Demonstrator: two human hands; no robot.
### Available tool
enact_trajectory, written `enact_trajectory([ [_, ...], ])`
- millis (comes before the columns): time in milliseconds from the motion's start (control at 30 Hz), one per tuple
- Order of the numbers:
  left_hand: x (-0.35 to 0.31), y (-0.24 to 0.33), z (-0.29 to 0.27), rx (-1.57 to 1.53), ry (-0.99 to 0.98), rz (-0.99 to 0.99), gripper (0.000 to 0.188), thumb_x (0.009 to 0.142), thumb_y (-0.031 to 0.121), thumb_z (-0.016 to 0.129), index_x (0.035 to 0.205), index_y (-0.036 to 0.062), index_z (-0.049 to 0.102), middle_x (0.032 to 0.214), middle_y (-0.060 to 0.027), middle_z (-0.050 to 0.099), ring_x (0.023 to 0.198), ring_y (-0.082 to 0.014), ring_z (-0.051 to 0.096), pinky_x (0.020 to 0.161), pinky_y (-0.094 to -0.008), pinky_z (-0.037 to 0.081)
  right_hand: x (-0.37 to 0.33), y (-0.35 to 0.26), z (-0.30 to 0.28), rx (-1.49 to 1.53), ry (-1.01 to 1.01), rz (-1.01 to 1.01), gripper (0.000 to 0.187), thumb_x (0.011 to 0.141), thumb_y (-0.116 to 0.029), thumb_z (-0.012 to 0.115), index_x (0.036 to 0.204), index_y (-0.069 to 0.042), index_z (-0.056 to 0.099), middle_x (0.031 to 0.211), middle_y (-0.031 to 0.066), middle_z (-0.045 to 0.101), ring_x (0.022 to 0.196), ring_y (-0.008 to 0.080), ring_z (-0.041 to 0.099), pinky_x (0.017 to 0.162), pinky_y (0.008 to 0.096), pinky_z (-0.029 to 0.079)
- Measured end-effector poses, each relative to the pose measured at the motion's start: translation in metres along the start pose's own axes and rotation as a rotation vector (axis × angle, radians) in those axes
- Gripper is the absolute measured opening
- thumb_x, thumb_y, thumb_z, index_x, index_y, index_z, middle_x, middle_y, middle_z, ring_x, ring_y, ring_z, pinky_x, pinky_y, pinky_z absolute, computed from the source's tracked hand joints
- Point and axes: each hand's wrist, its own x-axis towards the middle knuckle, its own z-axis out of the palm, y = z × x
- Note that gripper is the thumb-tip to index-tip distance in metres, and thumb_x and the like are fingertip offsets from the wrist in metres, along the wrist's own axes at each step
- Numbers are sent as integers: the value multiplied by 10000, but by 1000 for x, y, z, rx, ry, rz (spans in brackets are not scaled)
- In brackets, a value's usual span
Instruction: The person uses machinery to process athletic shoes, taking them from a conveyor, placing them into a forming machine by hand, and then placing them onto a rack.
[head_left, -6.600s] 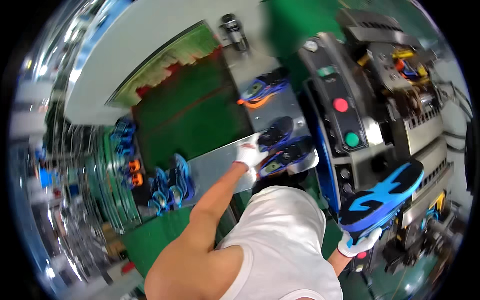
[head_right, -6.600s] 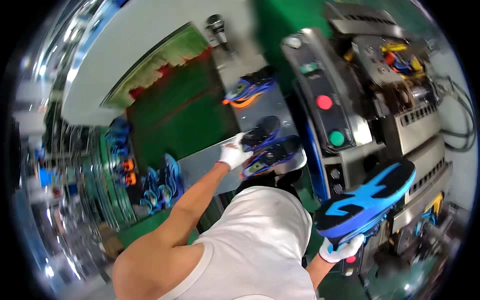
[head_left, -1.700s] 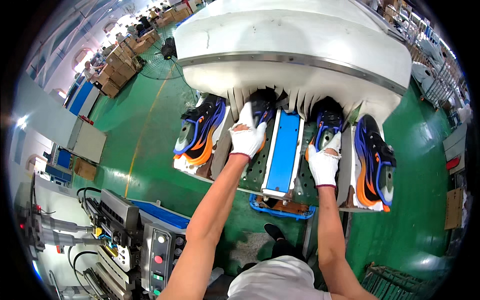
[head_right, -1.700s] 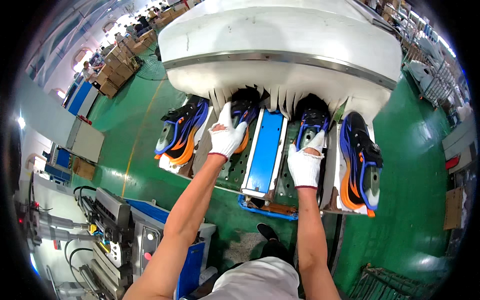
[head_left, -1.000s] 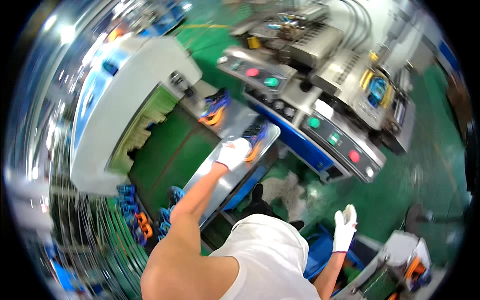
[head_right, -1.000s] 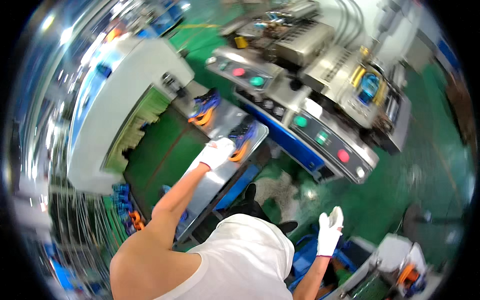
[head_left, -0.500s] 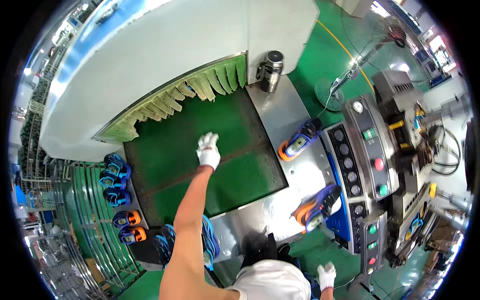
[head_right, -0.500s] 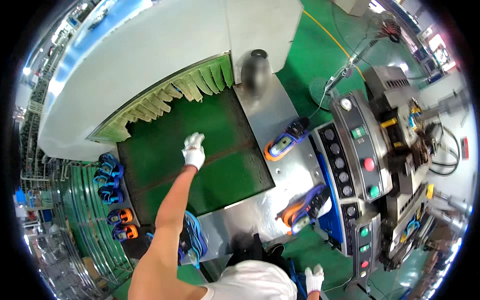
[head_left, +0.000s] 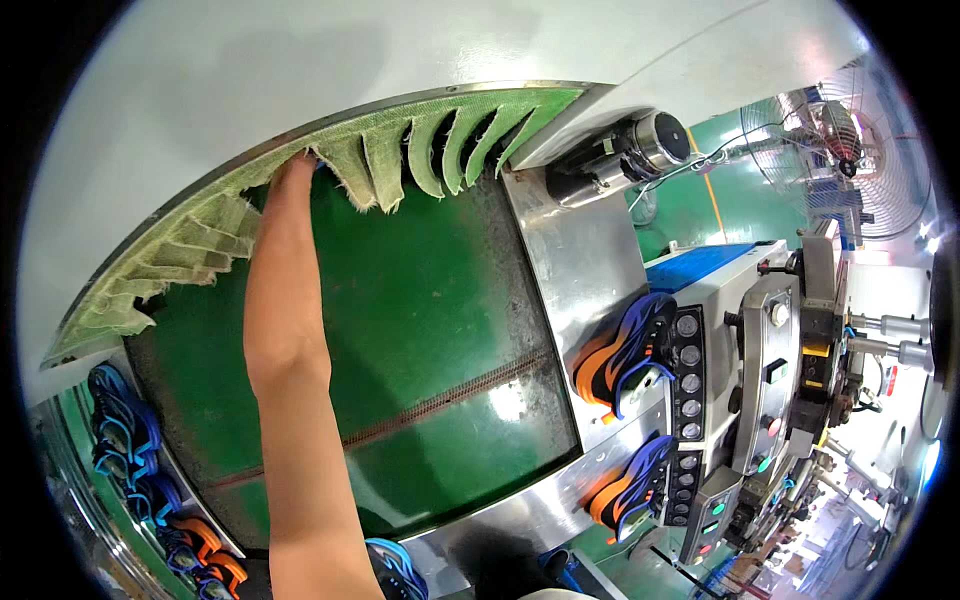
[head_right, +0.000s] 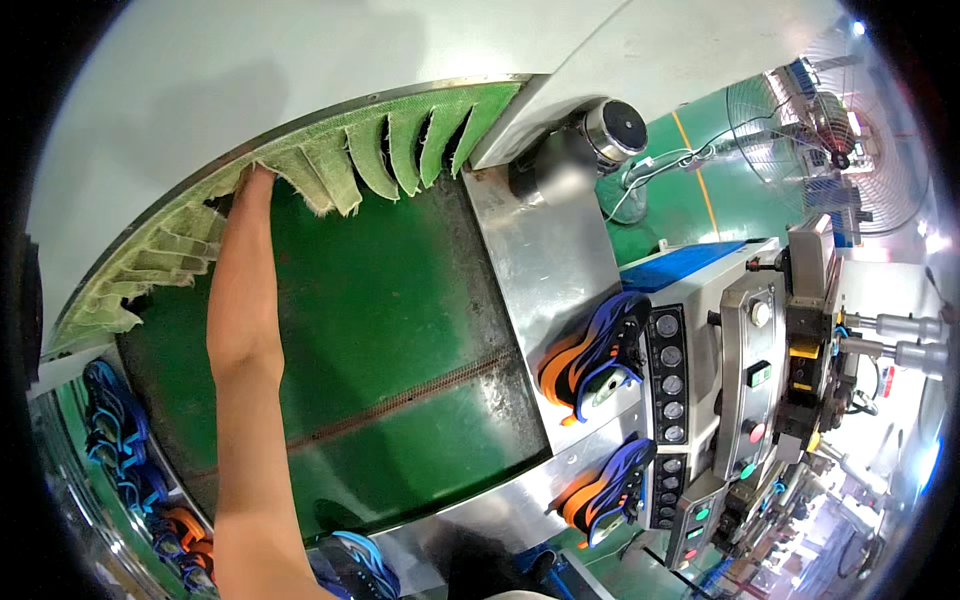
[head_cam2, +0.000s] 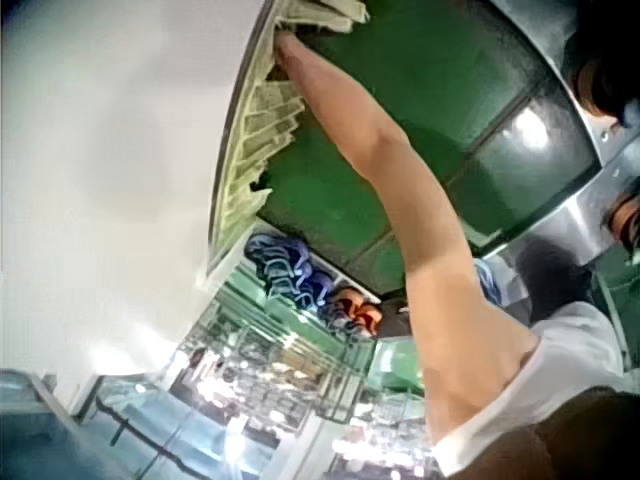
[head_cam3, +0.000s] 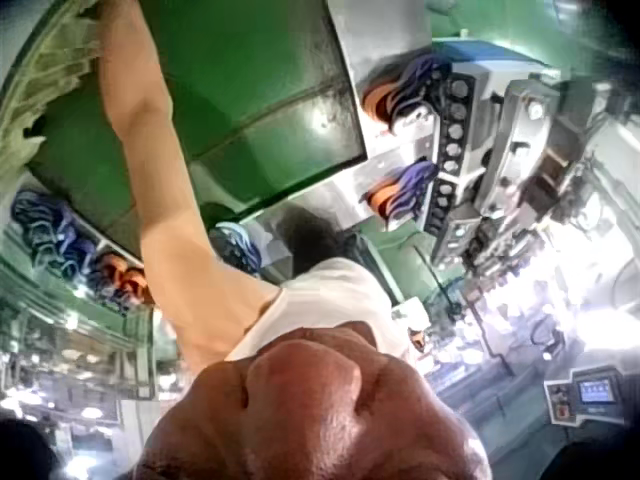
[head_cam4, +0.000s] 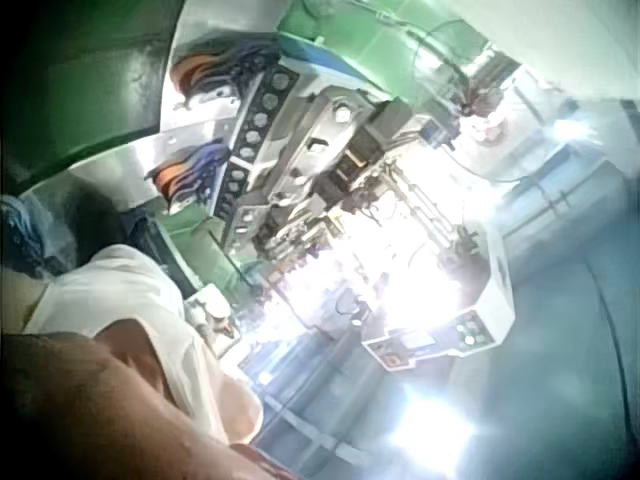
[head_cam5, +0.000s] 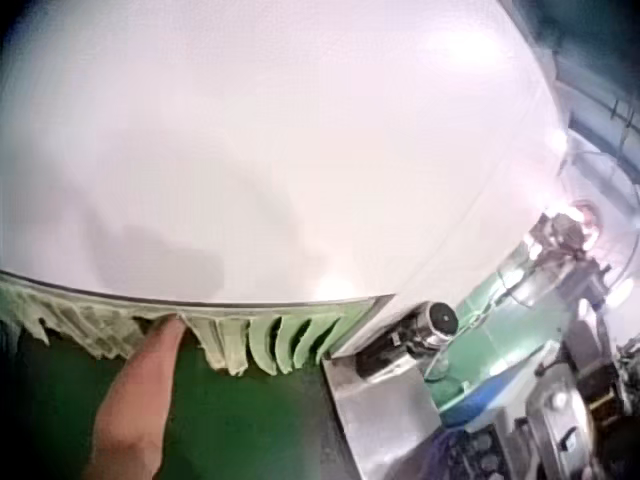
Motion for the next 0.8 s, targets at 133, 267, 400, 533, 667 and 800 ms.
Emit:
enact_trajectory([
  [133, -23, 0, 1, -11, -72, 56, 668, 1009, 496, 420, 1559, 117, 446, 1610, -186, 427, 1457, -418, 414, 1175, -560, 344, 6, -6, -3, -164, -3, -128, 369, 1010, -314, 541, 1261, -58, 630, 1184, 218, 697, 1140, 395, 641, 977, 487, 513],
  [267, -158, 29, 31, -29, 665, 256, 797, 938, 637, 519, 1525, 101, 466, 1513, -276, 498, 1422, -470, 432, 1155, -648, 312, 55, 4, -10, -576, 82, -566, 340, 998, -298, 545, 1232, -68, 635, 1165, 233, 699, 1111, 415, 652, 960, 516, 521],
  [400, -333, 49, 21, -644, 269, 105, 741, 664, 461, 922, 1203, 41, 633, 1127, -231, 721, 1049, -407, 698, 940, -514, 521, 39, -129, -20, -12, 294, -552, 532, 831, -246, 749, 1267, 45, 661, 1150, 191, 741, 1083, 278, 716, 921, 362, 565],
  [533, -477, 59, 28, -623, 99, 225, 570, 671, 441, 884, 1005, 43, 647, 1036, -223, 714, 1003, -418, 686, 887, -510, 531, 5, -195, -23, 673, -65, -908, 645, 888, -94, 782, 1445, 52, 492, 1479, 227, 552, 1382, 276, 546, 1152, 379, 445],
  [667, -591, 128, -19, -373, -265, 720, 513, 721, 446, 833, 1028, 55, 707, 1045, -212, 715, 1006, -399, 690, 885, -483, 550, -88, -255, -66, 112, 231, -1414, 789, 821, -272, 852, 1451, 32, 488, 1364, 254, 616, 1291, 364, 610, 1091, 415, 490],
  [800, -681, 251, -41, -372, -290, 1396, 415, 738, 371, 818, 1000, 66, 718, 954, -199, 709, 899, -405, 691, 806, -469, 558, -73, -251, -83, -33, 319, -1751, 992, 813, -489, 819, 1519, 54, 382, 1540, 289, 420, 1441, 449, 404, 1217, 469, 334],
])
